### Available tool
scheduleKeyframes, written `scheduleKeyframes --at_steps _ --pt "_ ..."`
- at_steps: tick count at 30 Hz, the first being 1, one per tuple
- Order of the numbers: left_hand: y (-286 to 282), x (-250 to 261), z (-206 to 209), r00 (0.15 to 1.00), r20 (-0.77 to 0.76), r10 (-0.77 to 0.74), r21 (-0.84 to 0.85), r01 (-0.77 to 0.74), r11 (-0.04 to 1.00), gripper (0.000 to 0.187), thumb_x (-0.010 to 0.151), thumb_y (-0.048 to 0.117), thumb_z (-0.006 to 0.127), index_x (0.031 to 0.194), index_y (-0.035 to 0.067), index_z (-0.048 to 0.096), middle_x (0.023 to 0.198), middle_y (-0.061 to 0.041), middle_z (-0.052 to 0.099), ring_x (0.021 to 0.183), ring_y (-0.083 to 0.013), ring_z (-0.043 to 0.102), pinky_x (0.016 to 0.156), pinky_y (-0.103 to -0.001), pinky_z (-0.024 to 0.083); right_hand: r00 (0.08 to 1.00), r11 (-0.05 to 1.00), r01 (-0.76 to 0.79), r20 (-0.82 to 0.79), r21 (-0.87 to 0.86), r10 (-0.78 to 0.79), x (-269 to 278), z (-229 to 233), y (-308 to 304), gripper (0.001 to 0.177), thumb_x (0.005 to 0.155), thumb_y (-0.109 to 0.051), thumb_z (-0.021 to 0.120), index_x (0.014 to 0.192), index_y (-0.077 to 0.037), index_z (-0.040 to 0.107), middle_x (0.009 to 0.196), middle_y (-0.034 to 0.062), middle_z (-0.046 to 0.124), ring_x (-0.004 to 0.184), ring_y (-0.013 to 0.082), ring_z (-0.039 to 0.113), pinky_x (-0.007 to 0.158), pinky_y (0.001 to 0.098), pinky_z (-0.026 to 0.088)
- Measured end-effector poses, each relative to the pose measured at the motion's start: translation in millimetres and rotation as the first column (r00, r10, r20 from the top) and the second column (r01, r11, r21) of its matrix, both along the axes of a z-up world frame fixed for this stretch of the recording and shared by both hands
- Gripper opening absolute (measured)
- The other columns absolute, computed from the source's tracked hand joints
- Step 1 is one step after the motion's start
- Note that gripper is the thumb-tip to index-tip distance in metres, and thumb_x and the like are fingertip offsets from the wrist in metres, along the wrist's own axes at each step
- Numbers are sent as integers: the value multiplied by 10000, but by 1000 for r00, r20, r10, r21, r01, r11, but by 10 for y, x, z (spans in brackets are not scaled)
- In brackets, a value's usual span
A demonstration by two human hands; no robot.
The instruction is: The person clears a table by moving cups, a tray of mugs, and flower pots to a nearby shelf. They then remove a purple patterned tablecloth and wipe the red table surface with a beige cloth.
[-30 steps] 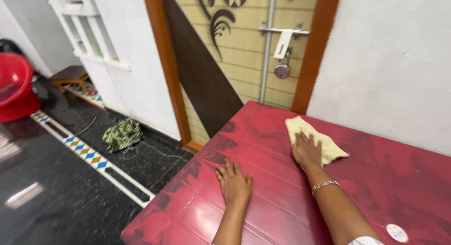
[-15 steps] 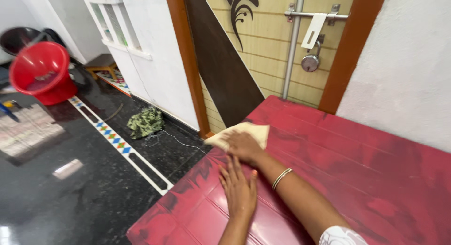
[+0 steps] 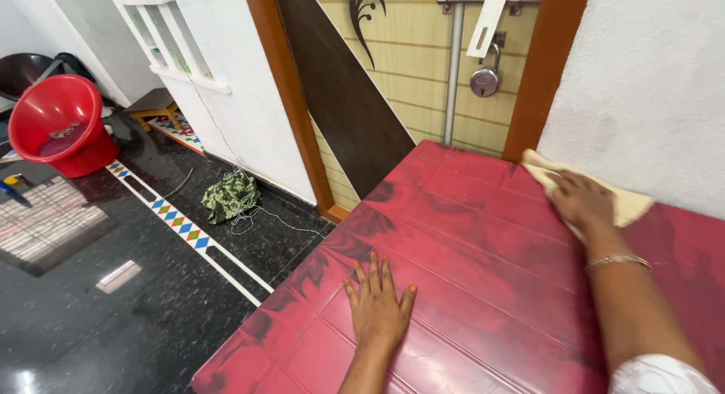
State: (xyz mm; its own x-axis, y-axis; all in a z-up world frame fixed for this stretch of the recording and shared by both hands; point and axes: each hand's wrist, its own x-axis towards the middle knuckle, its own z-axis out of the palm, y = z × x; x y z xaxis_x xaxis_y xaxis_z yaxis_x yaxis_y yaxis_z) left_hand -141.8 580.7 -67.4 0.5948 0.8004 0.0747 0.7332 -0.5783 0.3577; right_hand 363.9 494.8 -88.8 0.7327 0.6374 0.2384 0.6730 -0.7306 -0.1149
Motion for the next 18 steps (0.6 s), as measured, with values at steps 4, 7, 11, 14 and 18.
scheduleKeyframes --at_steps 4,7,11,14,18 --pt "10 2 -12 1000 -1 -2 -7 2 1000 812 986 586 425 1578 62 237 1692 -118 85 1549 -384 -1 1220 -584 -19 985 983 169 -34 78 -167 152 49 -910 608 988 -513 366 1563 -341 456 1654 17 391 1499 315 346 1205 597 221" --pt "4 -11 4 1000 -4 -4 -14 4 1000 814 989 574 423 1580 51 226 1693 -124 77 1549 -393 -14 1218 -586 -41 925 911 378 -24 163 -379 45 68 -1144 618 1053 -477 344 1595 -205 465 1670 92 411 1540 331 330 1222 648 180" --pt "4 12 9 1000 8 -15 0 15 1000 811 1000 544 423 1575 11 217 1691 -171 59 1547 -428 -26 1214 -586 -65 819 781 549 -7 298 -574 -145 11 -806 640 986 -406 325 1576 -160 341 1666 94 230 1529 389 71 1124 700 1" --pt "-24 7 -33 999 49 -15 4 15 1000 815 995 518 439 1571 -15 217 1686 -203 58 1544 -439 -16 1213 -580 -68 866 841 487 -8 237 -499 -384 -91 -252 640 982 -436 341 1574 -193 350 1670 65 243 1539 345 101 1148 684 19" --pt "-9 17 -21 999 30 -13 -30 14 999 830 991 513 446 1584 -15 204 1688 -202 61 1553 -442 -18 1220 -584 -80 995 992 92 -29 88 -90 -1126 -152 1109 641 977 -477 361 1571 -236 361 1675 27 261 1553 288 140 1179 664 42"
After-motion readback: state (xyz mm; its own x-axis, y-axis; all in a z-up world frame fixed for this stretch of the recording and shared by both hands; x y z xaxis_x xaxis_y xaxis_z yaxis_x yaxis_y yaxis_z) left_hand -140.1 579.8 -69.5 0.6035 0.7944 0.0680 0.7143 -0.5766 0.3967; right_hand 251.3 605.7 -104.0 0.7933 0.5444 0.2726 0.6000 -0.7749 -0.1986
